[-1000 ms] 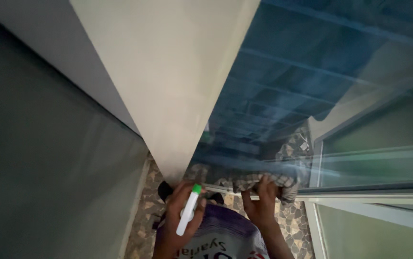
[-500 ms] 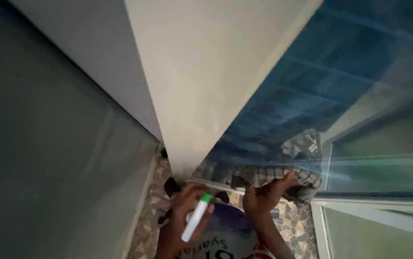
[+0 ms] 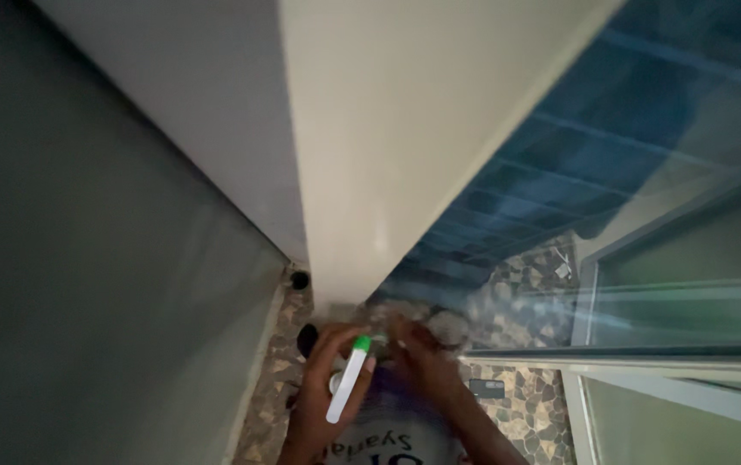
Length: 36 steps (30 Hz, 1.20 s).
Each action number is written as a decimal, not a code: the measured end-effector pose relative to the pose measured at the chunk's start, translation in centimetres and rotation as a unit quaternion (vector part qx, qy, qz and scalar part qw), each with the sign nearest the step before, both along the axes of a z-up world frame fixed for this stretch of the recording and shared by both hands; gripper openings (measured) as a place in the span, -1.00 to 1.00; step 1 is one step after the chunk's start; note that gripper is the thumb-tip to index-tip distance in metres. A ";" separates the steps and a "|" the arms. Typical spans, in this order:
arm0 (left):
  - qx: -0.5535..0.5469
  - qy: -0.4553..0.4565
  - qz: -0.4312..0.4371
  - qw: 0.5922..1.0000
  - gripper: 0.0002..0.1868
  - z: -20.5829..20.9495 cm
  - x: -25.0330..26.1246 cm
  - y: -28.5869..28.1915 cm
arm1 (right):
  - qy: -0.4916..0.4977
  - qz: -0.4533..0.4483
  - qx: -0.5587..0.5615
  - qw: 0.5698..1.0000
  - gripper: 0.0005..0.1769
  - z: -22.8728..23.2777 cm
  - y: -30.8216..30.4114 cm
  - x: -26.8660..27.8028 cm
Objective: The person cleans a glass surface using a spray bottle and a cloth.
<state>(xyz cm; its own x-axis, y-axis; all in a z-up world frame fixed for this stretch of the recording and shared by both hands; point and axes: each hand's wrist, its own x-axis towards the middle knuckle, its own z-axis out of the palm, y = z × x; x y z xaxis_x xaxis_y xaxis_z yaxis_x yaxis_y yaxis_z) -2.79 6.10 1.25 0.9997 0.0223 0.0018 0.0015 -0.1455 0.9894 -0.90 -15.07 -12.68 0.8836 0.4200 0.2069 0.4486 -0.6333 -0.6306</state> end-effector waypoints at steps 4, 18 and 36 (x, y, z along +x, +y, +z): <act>-0.013 0.050 0.004 0.999 -0.66 -0.3 -0.1 0.2 | -0.051 -0.126 -0.042 0.990 -0.21 0.6 -2.2 -0.2; 0.006 0.054 -0.049 0.997 -0.75 -1.1 1.4 -0.6 | 0.000 -0.007 0.031 0.999 -0.26 -1.5 -0.3 -0.5; -0.005 0.046 -0.132 0.990 -0.73 -1.9 2.9 -2.6 | 0.079 -0.124 -0.020 0.989 -0.72 -5.1 -5.7 -2.3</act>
